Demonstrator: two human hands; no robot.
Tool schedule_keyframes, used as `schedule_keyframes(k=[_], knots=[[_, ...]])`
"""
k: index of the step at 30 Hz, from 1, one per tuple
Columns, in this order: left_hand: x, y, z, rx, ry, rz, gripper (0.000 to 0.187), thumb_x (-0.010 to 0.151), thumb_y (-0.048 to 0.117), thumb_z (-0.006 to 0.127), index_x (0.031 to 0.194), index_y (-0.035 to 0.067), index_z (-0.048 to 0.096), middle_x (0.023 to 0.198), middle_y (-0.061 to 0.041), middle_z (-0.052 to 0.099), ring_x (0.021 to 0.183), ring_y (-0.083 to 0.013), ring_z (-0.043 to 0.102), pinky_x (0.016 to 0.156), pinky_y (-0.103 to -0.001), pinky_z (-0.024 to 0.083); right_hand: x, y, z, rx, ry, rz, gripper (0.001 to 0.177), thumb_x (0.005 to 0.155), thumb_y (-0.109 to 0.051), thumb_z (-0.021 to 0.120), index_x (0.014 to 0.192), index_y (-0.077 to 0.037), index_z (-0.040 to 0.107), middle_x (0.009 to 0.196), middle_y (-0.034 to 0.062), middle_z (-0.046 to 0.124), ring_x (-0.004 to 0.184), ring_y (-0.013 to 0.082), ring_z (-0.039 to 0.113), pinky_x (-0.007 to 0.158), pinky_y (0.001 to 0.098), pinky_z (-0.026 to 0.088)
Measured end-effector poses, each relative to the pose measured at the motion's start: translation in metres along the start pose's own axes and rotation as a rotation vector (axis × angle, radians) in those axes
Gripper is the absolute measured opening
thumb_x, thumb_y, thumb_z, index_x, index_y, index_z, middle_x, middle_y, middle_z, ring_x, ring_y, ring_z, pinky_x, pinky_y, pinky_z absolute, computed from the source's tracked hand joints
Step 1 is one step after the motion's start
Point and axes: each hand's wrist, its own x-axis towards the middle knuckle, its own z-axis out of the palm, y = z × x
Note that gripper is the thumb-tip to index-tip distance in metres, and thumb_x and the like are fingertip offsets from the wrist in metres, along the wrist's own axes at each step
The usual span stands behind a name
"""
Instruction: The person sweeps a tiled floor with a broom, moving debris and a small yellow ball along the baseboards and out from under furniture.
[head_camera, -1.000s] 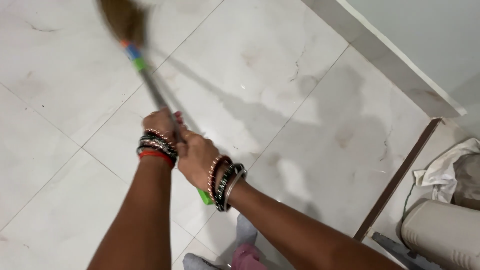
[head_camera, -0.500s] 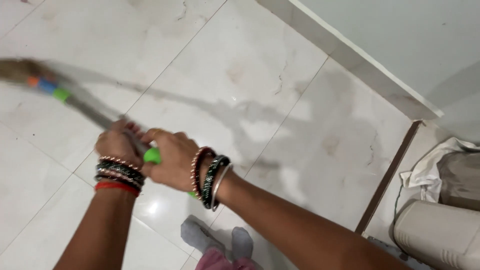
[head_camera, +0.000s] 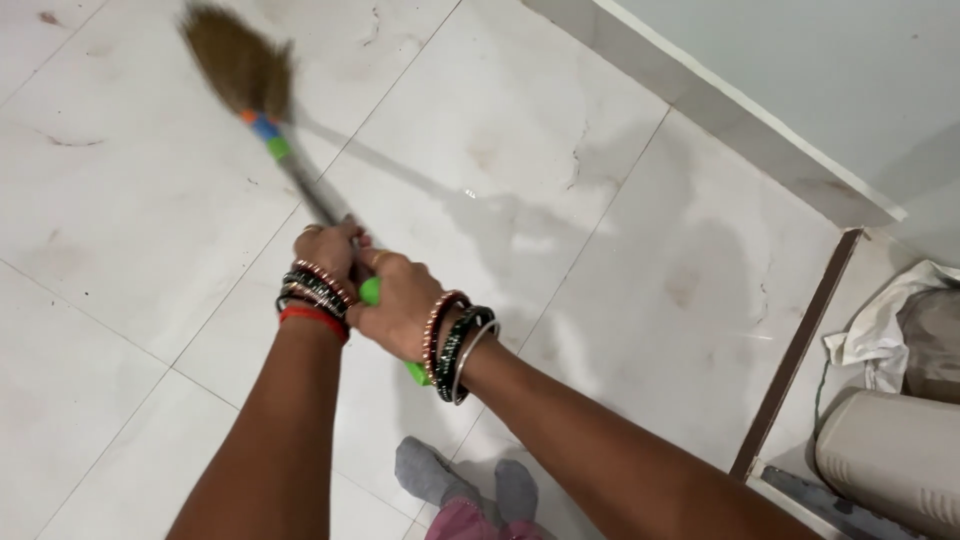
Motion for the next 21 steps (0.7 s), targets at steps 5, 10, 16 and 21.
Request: schedule_keyframes(k=[5, 10, 16, 21], knots=[[-0.002, 0.008, -0.057, -0.017, 0.175, -0.029, 0.015, 0.095, 0.007, 0.059, 0.104, -0.004, 0.055, 0.083, -0.011, 0.065, 0.069, -0.0196, 0.064, 0.058, -0.035, 0.057, 0.009, -0.025, 0.02, -0.048, -0.129, -0.122, 0.068, 0.074, -0.021, 0.073, 0.137, -0.002, 0.056, 0.111, 0.0206, 0.073, 0.098, 0.0317, 0.074, 0.092, 0.0388, 0.058], [-0.026, 0.033, -0.065, -0.014, 0.323, -0.022, 0.018, 0.096, 0.004, 0.055, 0.109, -0.008, 0.049, 0.083, -0.014, 0.063, 0.069, -0.0219, 0.063, 0.054, -0.037, 0.055, 0.012, -0.047, 0.014, -0.105, -0.291, -0.119, 0.07, 0.073, -0.022, 0.074, 0.138, -0.004, 0.055, 0.113, 0.0204, 0.074, 0.097, 0.0306, 0.075, 0.091, 0.0375, 0.059], [-0.051, 0.062, -0.014, -0.076, 0.309, 0.125, 0.037, 0.095, 0.007, 0.06, 0.124, -0.006, 0.041, 0.086, -0.014, 0.061, 0.066, -0.0188, 0.062, 0.051, -0.034, 0.056, -0.007, -0.053, -0.024, -0.069, -0.15, -0.282, 0.069, 0.075, -0.02, 0.073, 0.14, -0.005, 0.056, 0.116, 0.0192, 0.073, 0.103, 0.029, 0.072, 0.092, 0.0386, 0.056], [-0.039, 0.06, 0.038, 0.075, 0.013, 0.159, 0.067, 0.095, 0.015, 0.064, 0.148, 0.003, 0.025, 0.093, -0.011, 0.064, 0.066, -0.0143, 0.058, 0.054, -0.031, 0.054, -0.023, -0.051, -0.038, 0.069, 0.056, -0.1, 0.071, 0.08, -0.011, 0.061, 0.148, -0.002, 0.043, 0.1, 0.0239, 0.076, 0.088, 0.0317, 0.077, 0.084, 0.0397, 0.06]])
